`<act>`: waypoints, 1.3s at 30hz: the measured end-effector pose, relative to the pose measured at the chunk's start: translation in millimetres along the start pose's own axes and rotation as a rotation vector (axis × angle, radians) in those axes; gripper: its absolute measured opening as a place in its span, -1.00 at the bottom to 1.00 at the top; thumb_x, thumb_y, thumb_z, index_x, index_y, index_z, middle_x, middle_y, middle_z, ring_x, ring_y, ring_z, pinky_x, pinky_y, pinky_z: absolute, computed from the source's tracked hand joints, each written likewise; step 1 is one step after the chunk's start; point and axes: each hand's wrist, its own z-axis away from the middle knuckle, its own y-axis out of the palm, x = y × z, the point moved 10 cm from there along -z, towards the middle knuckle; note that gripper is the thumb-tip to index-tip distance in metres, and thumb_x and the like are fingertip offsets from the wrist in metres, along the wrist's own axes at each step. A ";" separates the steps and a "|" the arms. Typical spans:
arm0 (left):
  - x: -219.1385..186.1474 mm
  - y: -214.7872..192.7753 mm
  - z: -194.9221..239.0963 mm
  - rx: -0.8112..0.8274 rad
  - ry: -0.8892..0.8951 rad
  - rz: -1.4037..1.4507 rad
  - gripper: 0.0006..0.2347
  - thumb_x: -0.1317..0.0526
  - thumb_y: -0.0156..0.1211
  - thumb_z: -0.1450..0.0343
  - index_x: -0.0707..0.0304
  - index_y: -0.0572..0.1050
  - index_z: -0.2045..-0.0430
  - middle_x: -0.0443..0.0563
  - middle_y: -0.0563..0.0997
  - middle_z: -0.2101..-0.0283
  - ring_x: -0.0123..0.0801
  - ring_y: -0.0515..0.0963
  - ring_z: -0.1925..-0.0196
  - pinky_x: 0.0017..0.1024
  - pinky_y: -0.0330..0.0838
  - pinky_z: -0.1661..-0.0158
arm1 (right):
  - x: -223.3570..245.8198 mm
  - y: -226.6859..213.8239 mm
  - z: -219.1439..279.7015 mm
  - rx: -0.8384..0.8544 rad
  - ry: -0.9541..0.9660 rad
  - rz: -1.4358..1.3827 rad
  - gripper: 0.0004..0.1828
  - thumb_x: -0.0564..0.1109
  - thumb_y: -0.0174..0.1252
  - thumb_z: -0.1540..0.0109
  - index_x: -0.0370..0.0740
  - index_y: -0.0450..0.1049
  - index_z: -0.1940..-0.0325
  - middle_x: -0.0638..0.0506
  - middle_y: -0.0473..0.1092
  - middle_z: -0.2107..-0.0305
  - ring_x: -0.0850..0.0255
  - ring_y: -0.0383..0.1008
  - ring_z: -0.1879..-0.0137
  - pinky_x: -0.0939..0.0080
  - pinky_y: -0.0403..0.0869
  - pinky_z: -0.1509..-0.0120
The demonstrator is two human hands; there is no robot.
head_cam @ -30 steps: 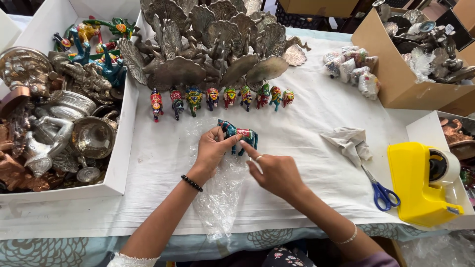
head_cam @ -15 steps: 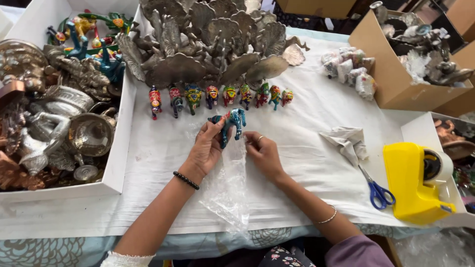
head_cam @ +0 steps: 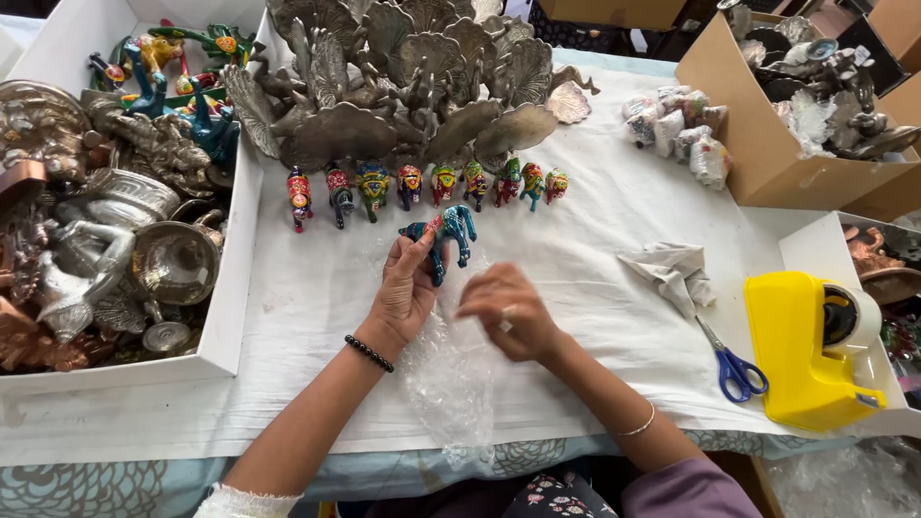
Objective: The person wraps a small, colorful horse figurine in bubble wrap on a table covered with a white cloth. They secure the wrapped figurine using a yellow tape dispenser and clear tape, then place it aside among other similar items.
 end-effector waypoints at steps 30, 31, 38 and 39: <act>5.1 15.8 13.1 0.034 0.037 -0.103 -0.74 0.38 0.31 -0.42 0.04 0.33 0.57 -0.15 0.60 0.29 -0.47 0.63 0.16 -0.49 0.51 0.10 | -88.7 54.1 61.5 -0.212 1.113 -0.972 -0.59 -0.05 0.28 -0.28 -0.09 0.35 -0.15 0.31 0.21 0.59 0.52 0.08 0.52 0.44 0.11 0.40; 4.8 16.8 13.5 0.029 0.033 -0.108 -0.74 0.38 0.31 -0.42 0.04 0.33 0.58 -0.16 0.60 0.29 -0.47 0.63 0.16 -0.49 0.52 0.09 | -88.9 54.1 62.1 -0.207 1.122 -0.951 -0.58 -0.05 0.28 -0.26 -0.08 0.34 -0.16 0.32 0.21 0.59 0.51 0.09 0.51 0.43 0.12 0.39; 6.8 14.8 12.4 0.047 0.043 -0.112 -0.71 0.39 0.31 -0.42 0.03 0.32 0.59 -0.20 0.59 0.29 -0.54 0.61 0.16 -0.51 0.51 0.06 | -93.1 53.0 65.6 -0.245 1.146 -0.936 -0.56 -0.05 0.30 -0.26 -0.07 0.31 -0.16 0.30 0.19 0.64 0.50 0.07 0.54 0.42 0.12 0.40; 6.6 16.0 12.5 0.055 0.047 -0.113 -0.71 0.40 0.31 -0.43 0.02 0.31 0.60 -0.21 0.58 0.30 -0.56 0.60 0.16 -0.52 0.51 0.05 | -93.4 52.5 65.5 -0.246 1.140 -0.928 -0.55 -0.06 0.30 -0.25 -0.06 0.30 -0.17 0.31 0.19 0.63 0.50 0.07 0.54 0.42 0.12 0.40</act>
